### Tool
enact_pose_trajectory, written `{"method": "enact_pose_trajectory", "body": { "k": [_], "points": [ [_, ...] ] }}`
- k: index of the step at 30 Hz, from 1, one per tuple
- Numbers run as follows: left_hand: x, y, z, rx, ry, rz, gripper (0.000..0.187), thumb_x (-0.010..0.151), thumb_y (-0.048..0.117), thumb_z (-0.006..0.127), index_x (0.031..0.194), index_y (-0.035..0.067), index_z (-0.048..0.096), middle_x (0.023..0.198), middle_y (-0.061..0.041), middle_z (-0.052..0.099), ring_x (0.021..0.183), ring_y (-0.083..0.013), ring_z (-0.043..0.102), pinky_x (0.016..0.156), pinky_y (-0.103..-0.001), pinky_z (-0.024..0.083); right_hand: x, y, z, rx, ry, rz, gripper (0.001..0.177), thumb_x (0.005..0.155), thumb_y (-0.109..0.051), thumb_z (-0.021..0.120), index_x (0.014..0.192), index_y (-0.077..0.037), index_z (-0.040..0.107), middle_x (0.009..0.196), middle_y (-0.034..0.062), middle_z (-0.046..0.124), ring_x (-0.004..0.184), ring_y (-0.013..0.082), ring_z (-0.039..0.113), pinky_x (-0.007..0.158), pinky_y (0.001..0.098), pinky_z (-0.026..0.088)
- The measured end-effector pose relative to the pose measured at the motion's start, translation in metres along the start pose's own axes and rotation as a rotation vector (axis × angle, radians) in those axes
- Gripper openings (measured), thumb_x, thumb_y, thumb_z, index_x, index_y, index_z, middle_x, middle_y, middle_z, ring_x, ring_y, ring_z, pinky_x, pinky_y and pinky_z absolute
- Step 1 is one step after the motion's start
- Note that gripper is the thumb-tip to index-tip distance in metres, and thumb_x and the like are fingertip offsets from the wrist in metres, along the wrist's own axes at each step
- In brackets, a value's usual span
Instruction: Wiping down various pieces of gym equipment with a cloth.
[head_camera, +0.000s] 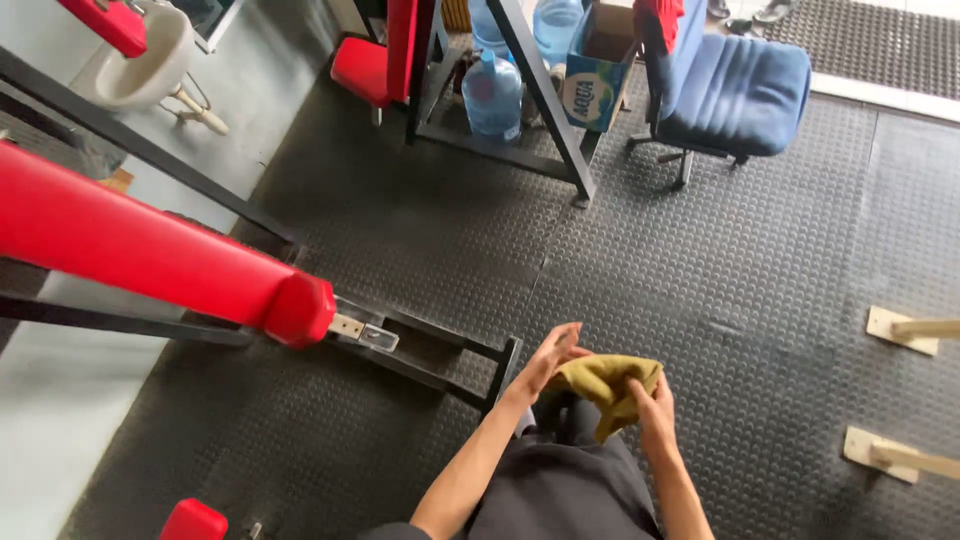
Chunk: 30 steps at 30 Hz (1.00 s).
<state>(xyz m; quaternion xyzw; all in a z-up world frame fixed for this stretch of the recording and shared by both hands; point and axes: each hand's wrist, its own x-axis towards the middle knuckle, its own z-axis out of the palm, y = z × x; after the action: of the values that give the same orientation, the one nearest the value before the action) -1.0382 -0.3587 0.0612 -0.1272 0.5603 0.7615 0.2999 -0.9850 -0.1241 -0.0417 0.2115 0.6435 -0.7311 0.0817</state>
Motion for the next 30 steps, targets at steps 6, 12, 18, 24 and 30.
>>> {"method": "enact_pose_trajectory", "body": {
  "k": [6,12,18,24,30],
  "points": [
    [0.067,-0.024,-0.037,-0.017,0.113,-0.008,0.064,0.084,0.028,0.077,0.141,0.009,0.056,0.125,-0.009,0.068,0.109,-0.0166,0.066,0.095,-0.028,0.053,0.083,-0.061,0.057,-0.074,-0.150,0.146,0.025,0.093,-0.010,0.066,0.113,0.004,0.070,0.093,0.0117,0.069,0.078,0.0177,0.057,0.069,0.0303,0.048],
    [0.155,-0.007,-0.087,0.195,0.442,0.171,0.032,0.087,0.019,0.082,0.118,0.017,0.074,0.106,-0.010,0.077,0.102,-0.0256,0.073,0.094,-0.041,0.057,0.242,-0.074,0.110,-0.616,-0.245,-0.410,0.024,0.079,-0.028,0.090,0.098,-0.017,0.081,0.106,0.0034,0.078,0.121,0.0291,0.066,0.114,0.0475,0.041],
    [0.163,0.084,-0.118,0.029,0.697,0.265,0.033,0.096,0.017,0.071,0.127,0.005,0.072,0.112,-0.024,0.075,0.105,-0.0361,0.073,0.095,-0.050,0.056,0.311,-0.175,0.190,-0.595,-0.589,-0.302,0.020,0.083,-0.016,0.082,0.101,-0.012,0.077,0.084,0.0076,0.077,0.087,0.0199,0.070,0.089,0.0468,0.054],
    [0.183,0.083,-0.156,-0.299,0.855,0.209,0.048,0.103,0.036,0.068,0.135,0.002,0.062,0.118,-0.015,0.070,0.107,-0.0227,0.066,0.096,-0.044,0.054,0.350,-0.181,0.250,-0.771,-0.701,-0.290,0.033,0.093,-0.026,0.073,0.125,-0.031,0.068,0.091,0.0077,0.074,0.089,0.0261,0.074,0.082,0.0463,0.057],
    [0.207,0.145,-0.190,-0.286,0.839,0.187,0.062,0.094,0.044,0.080,0.135,0.002,0.061,0.126,-0.017,0.067,0.120,-0.0292,0.063,0.103,-0.046,0.049,0.350,-0.204,0.304,-0.546,-0.657,-0.178,0.044,0.098,-0.017,0.065,0.141,-0.015,0.059,0.113,0.0237,0.073,0.108,0.0346,0.070,0.095,0.0557,0.053]
  ]
}}
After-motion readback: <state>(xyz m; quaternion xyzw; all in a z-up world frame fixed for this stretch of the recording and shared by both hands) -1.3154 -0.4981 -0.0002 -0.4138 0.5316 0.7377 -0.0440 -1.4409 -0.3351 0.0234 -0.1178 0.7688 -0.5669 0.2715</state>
